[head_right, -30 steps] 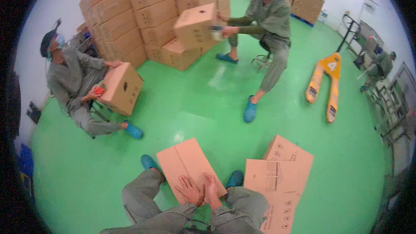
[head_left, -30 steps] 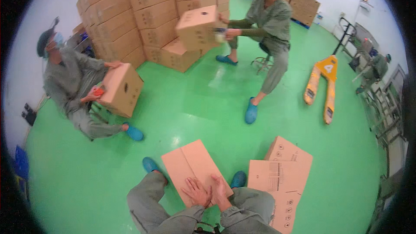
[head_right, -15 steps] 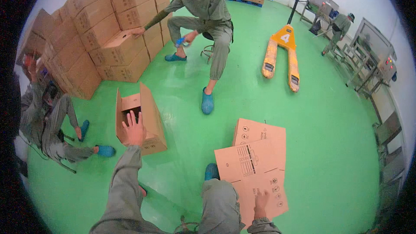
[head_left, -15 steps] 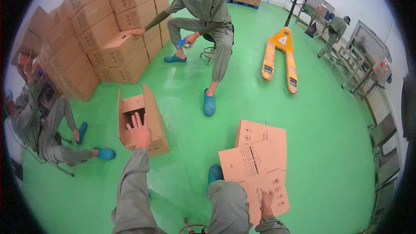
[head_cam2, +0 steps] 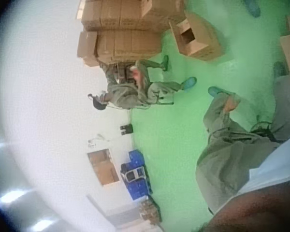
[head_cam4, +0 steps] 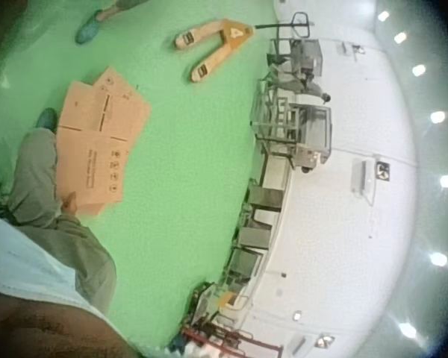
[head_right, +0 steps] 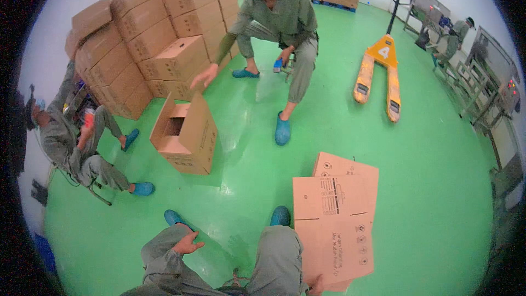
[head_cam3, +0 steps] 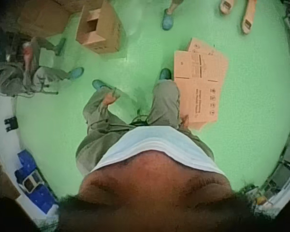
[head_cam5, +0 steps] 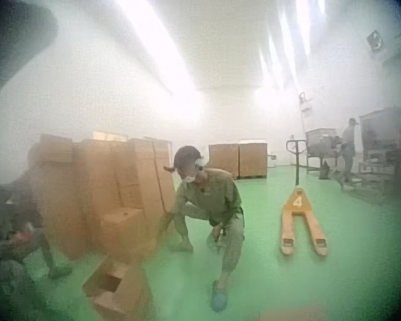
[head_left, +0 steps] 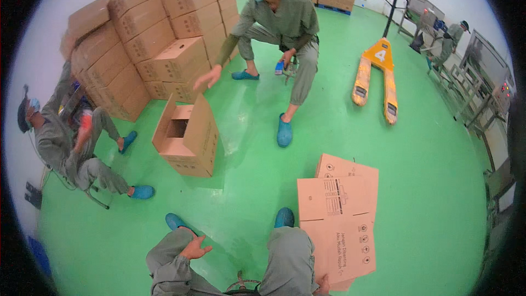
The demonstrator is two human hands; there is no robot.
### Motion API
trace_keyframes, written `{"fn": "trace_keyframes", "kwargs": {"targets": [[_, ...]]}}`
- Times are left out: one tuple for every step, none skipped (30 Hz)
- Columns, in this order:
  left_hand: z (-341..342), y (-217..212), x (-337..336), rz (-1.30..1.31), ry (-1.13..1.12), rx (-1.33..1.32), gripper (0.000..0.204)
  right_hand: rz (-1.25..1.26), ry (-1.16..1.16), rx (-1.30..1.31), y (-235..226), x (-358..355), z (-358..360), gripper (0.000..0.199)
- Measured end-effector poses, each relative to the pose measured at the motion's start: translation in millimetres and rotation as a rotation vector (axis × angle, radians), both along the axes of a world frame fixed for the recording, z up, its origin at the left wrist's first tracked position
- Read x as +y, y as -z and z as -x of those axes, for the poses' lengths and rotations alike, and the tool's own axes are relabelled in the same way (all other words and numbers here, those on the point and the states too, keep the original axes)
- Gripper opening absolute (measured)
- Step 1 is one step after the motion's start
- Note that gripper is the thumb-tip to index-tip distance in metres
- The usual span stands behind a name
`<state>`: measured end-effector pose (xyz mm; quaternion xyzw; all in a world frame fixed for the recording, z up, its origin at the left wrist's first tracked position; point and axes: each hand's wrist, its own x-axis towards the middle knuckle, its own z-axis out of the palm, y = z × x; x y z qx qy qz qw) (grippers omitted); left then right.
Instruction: The person repeatedly picks up flattened cardboard sheets from a stack and folds them into boxes by hand.
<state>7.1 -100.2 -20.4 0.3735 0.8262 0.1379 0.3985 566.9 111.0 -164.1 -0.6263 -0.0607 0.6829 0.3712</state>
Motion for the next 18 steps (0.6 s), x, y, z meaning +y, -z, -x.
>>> {"fn": "trace_keyframes", "kwargs": {"targets": [[-1, -5, -2, -0.044, -0.073, -0.029, 0.085, -0.051, -0.014, -0.007, -15, 12, 9, 0.051], [-1, -13, 2, -0.029, -0.136, -0.068, 0.083, -0.113, -0.034, -0.008, -35, 27, 21, 0.050], [-1, -22, 9, -0.065, -0.216, -0.112, 0.081, -0.185, -0.057, -0.007, -59, 46, 34, 0.048], [-2, -31, 19, -0.125, -0.241, -0.145, 0.079, -0.265, -0.078, -0.005, -86, 65, 48, 0.047], [-2, -43, 33, -0.231, -0.277, -0.182, 0.077, -0.351, -0.103, 0.000, -117, 85, 62, 0.046], [-4, -56, 46, -0.309, -0.322, -0.237, 0.075, -0.433, -0.119, 0.012, -150, 105, 76, 0.044], [-7, -71, 60, -0.379, -0.275, -0.235, 0.073, -0.503, -0.131, 0.037, -184, 122, 90, 0.043], [-9, -87, 76, -0.420, -0.239, -0.252, 0.070, -0.550, -0.122, 0.082, -218, 135, 102, 0.042], [-12, -104, 91, -0.462, -0.203, -0.271, 0.068, -0.651, -0.146, 0.189, -251, 149, 114, 0.041], [-18, -124, 105, -0.492, -0.180, -0.325, 0.068, -0.615, -0.122, 0.175, -278, 149, 127, 0.042], [-22, -144, 118, -0.524, -0.158, -0.377, 0.068, -0.637, -0.133, 0.223, -301, 148, 142, 0.043], [-26, -166, 130, -0.581, -0.136, -0.427, 0.068, -0.636, -0.130, 0.245, -321, 145, 157, 0.044], [-29, -187, 140, -0.596, -0.172, -0.476, 0.068, -0.675, -0.170, 0.291, -336, 136, 171, 0.046], [-33, -208, 149, -0.635, -0.209, -0.528, 0.068, -0.688, -0.197, 0.306, -346, 121, 184, 0.048], [-35, -226, 156, -0.671, -0.249, -0.581, 0.068, -0.699, -0.227, 0.325, -352, 104, 196, 0.050], [-36, -243, 163, -0.760, -0.316, -0.645, 0.067, -0.729, -0.306, 0.329, -356, 89, 207, 0.051], [-33, -258, 167, -0.838, -0.385, -0.710, 0.066, -0.774, -0.394, 0.368, -356, 74, 218, 0.053], [-26, -270, 170, -0.909, -0.431, -0.712, 0.062, -0.697, -0.483, 0.403, -353, 59, 225, 0.057]]}}
